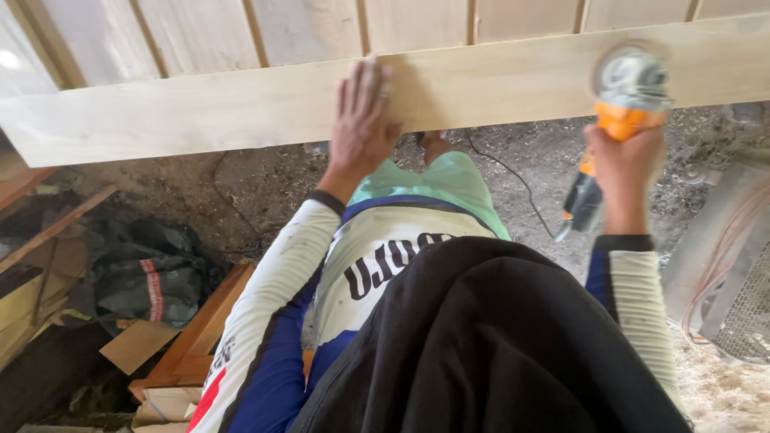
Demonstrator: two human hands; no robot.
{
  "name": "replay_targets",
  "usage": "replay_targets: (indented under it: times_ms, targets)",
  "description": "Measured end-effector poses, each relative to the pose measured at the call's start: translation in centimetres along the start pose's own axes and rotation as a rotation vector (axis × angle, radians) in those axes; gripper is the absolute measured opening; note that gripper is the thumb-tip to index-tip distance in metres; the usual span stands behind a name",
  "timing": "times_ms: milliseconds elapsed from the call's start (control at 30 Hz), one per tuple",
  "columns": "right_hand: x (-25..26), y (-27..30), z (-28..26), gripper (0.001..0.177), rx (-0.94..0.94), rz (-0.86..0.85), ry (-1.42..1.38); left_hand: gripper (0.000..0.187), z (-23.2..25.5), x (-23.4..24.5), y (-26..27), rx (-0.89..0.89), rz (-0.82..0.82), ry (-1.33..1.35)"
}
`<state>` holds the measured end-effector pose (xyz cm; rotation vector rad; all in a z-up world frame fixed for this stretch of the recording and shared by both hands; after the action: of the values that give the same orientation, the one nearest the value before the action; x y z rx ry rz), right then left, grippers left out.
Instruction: The person sands the surface of a wooden door using a power sander, holding the tool with both hands and moving it across the wood while occasionally brushing away dust by hand.
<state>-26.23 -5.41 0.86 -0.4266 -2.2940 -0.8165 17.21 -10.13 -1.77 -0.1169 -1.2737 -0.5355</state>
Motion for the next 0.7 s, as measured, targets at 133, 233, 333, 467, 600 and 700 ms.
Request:
replay_targets:
  times_ms: [133,233,333,467,600,700]
  targets:
    - [-8.9,6.5,-9.8,0.052,0.344,-0.02,0.338,0.088,-13.3,2.6,7.1,0.331,-0.019,-0.041]
    - [-16.3,10.4,-15.6,0.054,0.347,-0.141,0.413,0.093,-22.7,5.3,13.7,0.592,0.05,-0.066]
    - [-22.5,14.7,-22.1,0.049,0.44,-0.26,0.434,0.086,-31.1,8.0,19.3,0.782,0.095,-0.175]
    - [-29.3,20.0,-29.4,0.048,0.631,-0.391,0.408,0.08,-39.3,9.3,25.2,0.988,0.133,-0.135]
    - [-33.1,24.0,-32.8,0.039,0.807,-0.489,0.423,0.078,-42.0,9.4,26.5,1.003,0.182,-0.15]
    - [-33.1,23.5,-32.1,0.043,0.781,-0.552,0.481,0.081,-42.6,8.4,26.4,1.099,0.175,-0.121]
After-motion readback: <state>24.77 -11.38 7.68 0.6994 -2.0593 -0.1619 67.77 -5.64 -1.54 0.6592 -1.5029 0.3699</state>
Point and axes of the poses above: each hand's wrist, its own y-axis away from the middle knuckle, its own x-axis out of the back of the hand, z = x × y, the point moved 10 cm from there along -y, towards the middle knuckle, and after that the axes turned 6 degrees about -x, right-handed, at the moved point
